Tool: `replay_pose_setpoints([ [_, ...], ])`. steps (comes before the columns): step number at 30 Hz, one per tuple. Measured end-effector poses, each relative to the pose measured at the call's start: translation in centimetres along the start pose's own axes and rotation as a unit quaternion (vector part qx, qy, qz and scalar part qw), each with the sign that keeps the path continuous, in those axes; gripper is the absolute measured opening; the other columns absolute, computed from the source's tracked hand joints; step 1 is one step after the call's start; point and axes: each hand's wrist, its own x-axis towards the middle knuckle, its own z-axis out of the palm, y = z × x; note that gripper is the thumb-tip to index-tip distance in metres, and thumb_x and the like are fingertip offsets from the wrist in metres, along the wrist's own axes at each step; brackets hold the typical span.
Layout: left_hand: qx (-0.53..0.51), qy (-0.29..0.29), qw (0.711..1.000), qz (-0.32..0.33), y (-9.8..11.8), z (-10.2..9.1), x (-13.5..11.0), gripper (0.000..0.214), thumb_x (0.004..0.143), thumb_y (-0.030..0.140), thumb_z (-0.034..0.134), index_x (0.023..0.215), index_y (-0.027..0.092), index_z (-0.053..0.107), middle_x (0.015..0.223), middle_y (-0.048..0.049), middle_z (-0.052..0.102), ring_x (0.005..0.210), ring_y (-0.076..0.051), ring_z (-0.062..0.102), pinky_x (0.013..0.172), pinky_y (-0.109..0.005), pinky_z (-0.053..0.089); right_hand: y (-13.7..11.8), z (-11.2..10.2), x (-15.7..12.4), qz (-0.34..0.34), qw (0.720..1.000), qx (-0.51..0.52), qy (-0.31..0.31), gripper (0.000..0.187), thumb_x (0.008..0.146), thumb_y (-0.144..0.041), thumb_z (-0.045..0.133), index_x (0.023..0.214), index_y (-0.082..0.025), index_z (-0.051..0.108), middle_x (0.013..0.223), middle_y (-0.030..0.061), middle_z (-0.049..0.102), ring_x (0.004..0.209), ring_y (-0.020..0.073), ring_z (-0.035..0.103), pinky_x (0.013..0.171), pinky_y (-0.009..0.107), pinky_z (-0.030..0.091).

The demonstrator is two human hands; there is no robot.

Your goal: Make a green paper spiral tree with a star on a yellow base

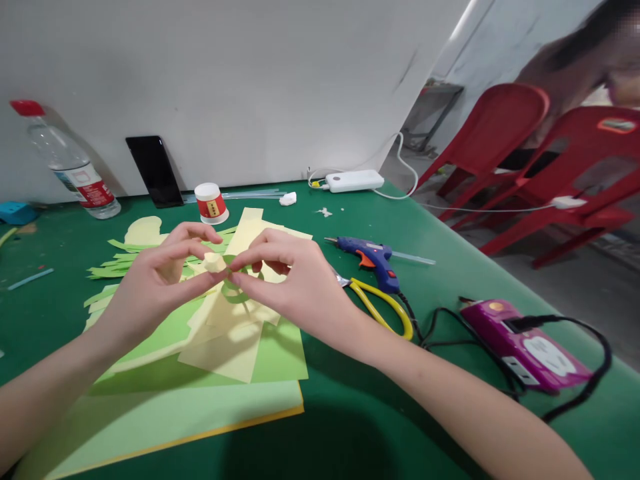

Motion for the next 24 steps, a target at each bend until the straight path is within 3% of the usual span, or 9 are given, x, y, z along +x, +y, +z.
replay_pose_setpoints([
  [4,-0.033,0.018,0.999,0.003,-0.2,0.0,0.1,0.005,0.075,0.027,0.065,0.076,0.024,0.061,0.1,-0.0025,0.053,0.103,-0.022,0.051,0.096,-0.043,0.037,-0.1,0.1,0.7,0.018,0.998,0.049,-0.02,0.004,0.07,-0.019,0.065,0.067,-0.017,0.067,0.066,-0.0007,0.054,0.056,0.0071,0.042,0.049,0.023,0.03],
  [8,-0.074,0.092,0.992,0.033,-0.7,0.1,0.2,0.021,0.078,0.028,0.063,0.098,0.027,0.057,0.105,-0.0011,0.055,0.108,-0.019,0.048,0.102,-0.039,0.035,-0.1,-0.2,1.4,0.066,0.984,0.166,-0.019,0.005,0.066,-0.019,0.068,0.065,-0.017,0.063,0.071,-0.0016,0.055,0.064,0.0081,0.047,0.056,0.022,0.035],
  [12,0.005,0.154,0.977,0.148,-0.8,0.0,-0.1,0.015,0.081,0.019,0.056,0.093,0.028,0.058,0.095,-0.0005,0.056,0.098,-0.019,0.051,0.098,-0.04,0.038,0.0,-1.0,1.8,0.137,0.948,0.288,0.017,0.011,0.067,-0.024,0.067,0.064,-0.018,0.059,0.063,-0.0044,0.045,0.054,0.0051,0.035,0.05,0.021,0.03],
  [15,0.148,0.139,0.941,0.27,-0.2,-0.2,-0.5,0.022,0.074,0.013,0.06,0.086,0.032,0.06,0.081,0.001,0.058,0.083,-0.02,0.052,0.096,-0.045,0.037,-0.1,-1.4,1.7,0.166,0.925,0.341,0.029,0.021,0.071,-0.027,0.064,0.059,-0.017,0.05,0.06,-0.0045,0.032,0.052,0.0057,0.028,0.048,0.021,0.027],
  [18,0.275,0.123,0.882,0.362,0.6,-0.3,-0.6,0.023,0.067,0.014,0.066,0.076,0.034,0.06,0.069,0.003,0.06,0.07,-0.02,0.052,0.093,-0.05,0.037,-0.2,-1.4,1.4,0.181,0.915,0.359,0.033,0.023,0.074,-0.029,0.061,0.061,-0.017,0.045,0.064,-0.0033,0.028,0.056,0.0071,0.028,0.051,0.021,0.031],
  [21,0.353,0.116,0.83,0.415,1.3,-0.2,-0.5,0.018,0.067,0.018,0.069,0.067,0.034,0.06,0.061,0.0051,0.061,0.06,-0.018,0.049,0.091,-0.052,0.038,-0.4,-1.3,1.0,0.189,0.912,0.363,0.03,0.024,0.075,-0.029,0.061,0.063,-0.018,0.044,0.066,-0.0026,0.028,0.059,0.0077,0.029,0.053,0.021,0.032],
  [24,0.371,0.124,0.811,0.435,1.8,-0.2,-0.6,0.018,0.065,0.019,0.072,0.064,0.033,0.06,0.06,0.0061,0.063,0.054,-0.016,0.048,0.095,-0.055,0.036,-0.7,-1.2,0.8,0.185,0.912,0.365,0.02,0.027,0.076,-0.029,0.061,0.06,-0.017,0.043,0.064,-0.0031,0.027,0.057,0.0076,0.027,0.051,0.02,0.03],
])
